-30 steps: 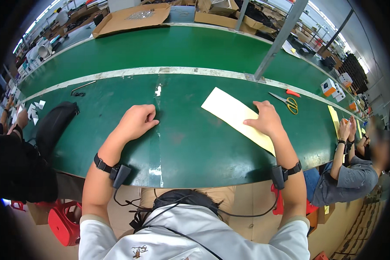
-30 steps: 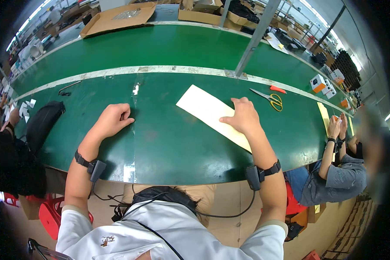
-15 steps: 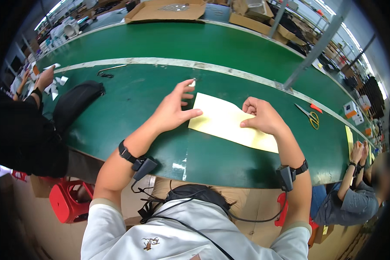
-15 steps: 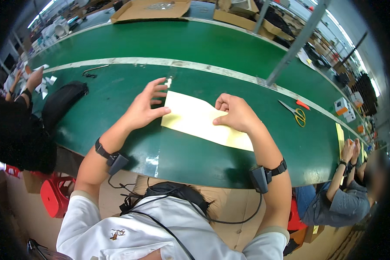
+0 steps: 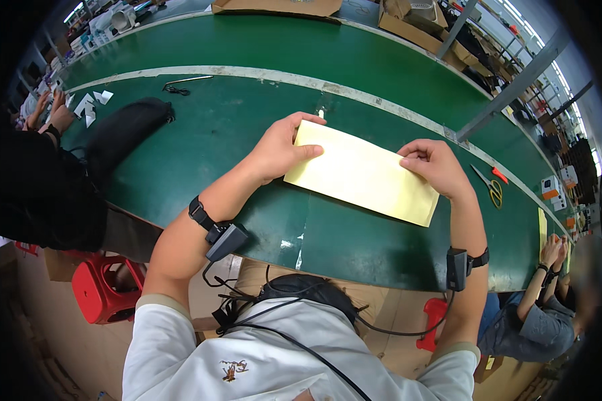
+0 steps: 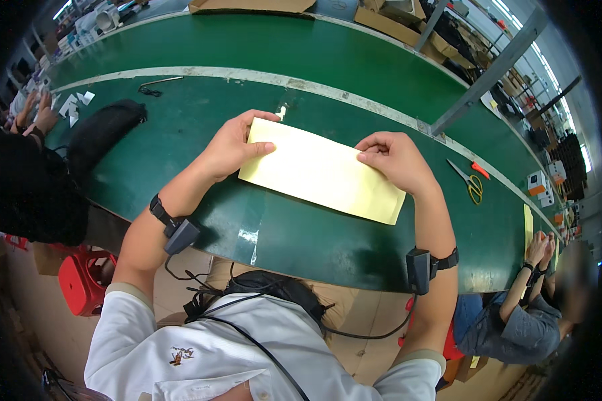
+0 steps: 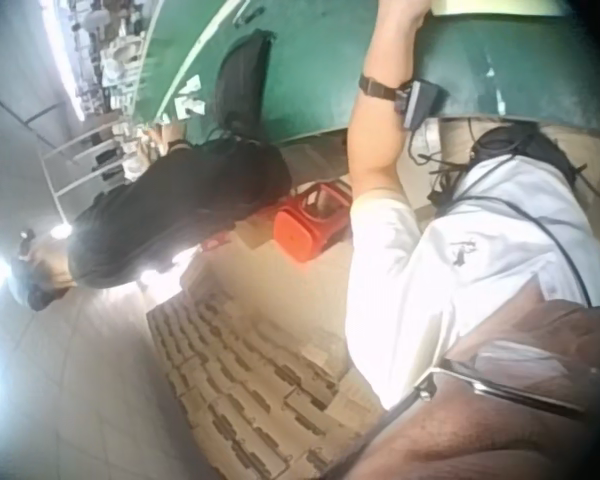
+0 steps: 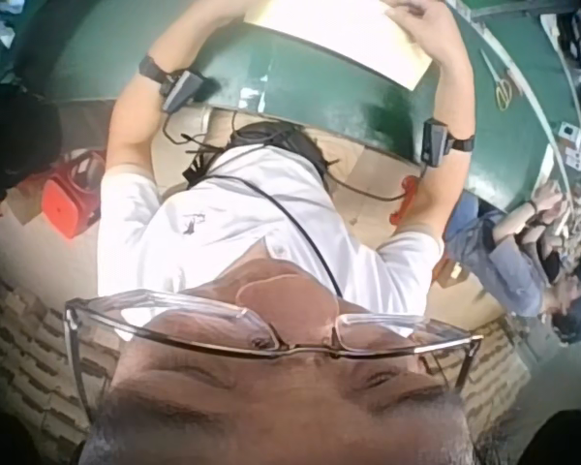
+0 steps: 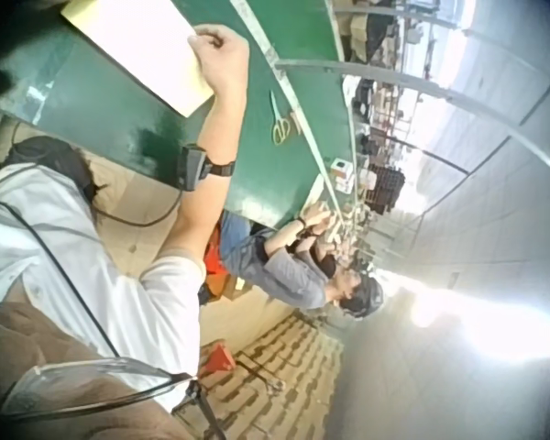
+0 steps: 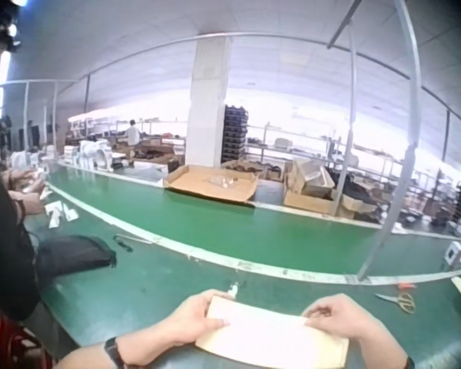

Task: Assemble and pack small electronic items into white and orange cardboard boxes.

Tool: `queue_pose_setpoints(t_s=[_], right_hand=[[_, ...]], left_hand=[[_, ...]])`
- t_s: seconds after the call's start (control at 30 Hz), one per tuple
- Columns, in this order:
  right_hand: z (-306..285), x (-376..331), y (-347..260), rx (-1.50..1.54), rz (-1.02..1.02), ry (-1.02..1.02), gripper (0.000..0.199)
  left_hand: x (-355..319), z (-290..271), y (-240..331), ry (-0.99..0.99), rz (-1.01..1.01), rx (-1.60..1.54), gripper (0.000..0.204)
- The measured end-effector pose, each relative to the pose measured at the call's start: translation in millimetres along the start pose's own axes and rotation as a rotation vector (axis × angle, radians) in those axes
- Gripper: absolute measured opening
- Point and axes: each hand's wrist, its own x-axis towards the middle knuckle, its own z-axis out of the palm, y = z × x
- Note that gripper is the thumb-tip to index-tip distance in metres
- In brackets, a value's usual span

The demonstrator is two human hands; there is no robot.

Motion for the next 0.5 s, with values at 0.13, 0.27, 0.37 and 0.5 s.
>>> queue_pose_setpoints(t_s=[0.13,0.27,0.37,0.5], right_hand=[[-10,-4,3,-0.04,0.007,0.015,0.022],[-18,-10,13,-0.022,0.022,0.016,0.025],[-25,-17,18,-0.012,0.071,0.016,0.026],[-30,-21,26,-0.004,0.072,0.02,0.025]], left_hand=[[0,-2,-2,0.041,0.023,0.095,0.048],[2,-9,-6,0.098,0.028,0.019,0.045],[2,-6,-2,0.133,-0.015,0.052,0.042],[3,-9,-6,0.142,0.01,0.064,0.042]])
